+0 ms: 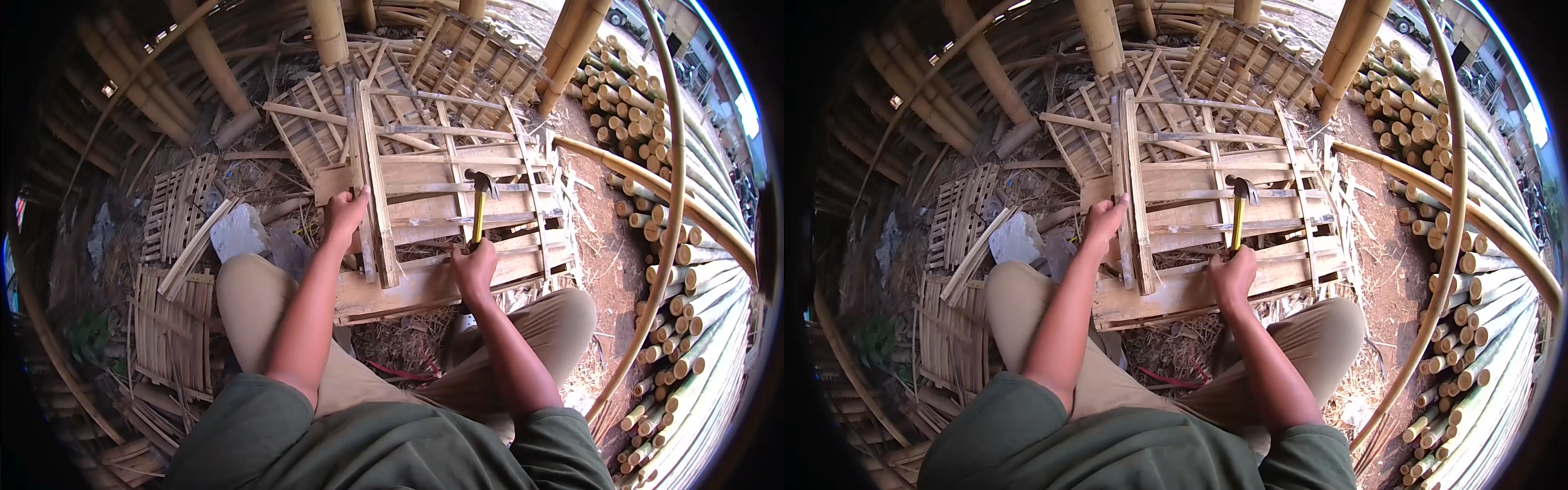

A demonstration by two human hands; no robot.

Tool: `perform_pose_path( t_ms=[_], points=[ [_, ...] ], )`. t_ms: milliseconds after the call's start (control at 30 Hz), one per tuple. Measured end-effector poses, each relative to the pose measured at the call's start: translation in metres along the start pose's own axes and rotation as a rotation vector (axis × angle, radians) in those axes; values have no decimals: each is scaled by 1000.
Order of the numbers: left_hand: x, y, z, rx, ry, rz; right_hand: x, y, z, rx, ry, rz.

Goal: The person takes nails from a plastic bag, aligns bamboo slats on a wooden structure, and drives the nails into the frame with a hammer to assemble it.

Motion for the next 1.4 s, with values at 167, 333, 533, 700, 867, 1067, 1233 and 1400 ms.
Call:
perform_pose_path(
  t_ms=[167, 333, 533, 700, 867, 1067, 1233, 1400],
  points=[
    [15, 12, -1, -25, -143, -51, -2, 1, -5, -62, 31, 11],
    [11, -9, 5, -103, -257, -64, -3, 1, -9, -49, 88, 94],
    [20, -20, 15, 105, -413, -279, -8, -2, -13, -45, 42, 141],
    [25, -24, 27, 360, -436, -406, -7, -6, -20, -71, 2, 96],
    [24, -25, 31, 403, -352, -298, -23, -5, -18, -148, -62, 59],
    [11, -40, 29, 508, -286, -87, -19, -7, -27, -81, 36, 167],
    [31, -22, 44, 488, -444, 60, -15, -8, -32, -113, 65, 162],
    [9, -46, 31, 209, -410, 114, -19, -9, -30, -112, 83, 131]
  ],
)
Point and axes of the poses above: each hand's wrist, its own y-axis towards the middle knuckle, its own z-axis out of the palm, x = y × z, the point moved 7 cm from there along y, towards the middle knuckle, and after that the axes turned 7 degrees about -z, right-handed, at the moved point
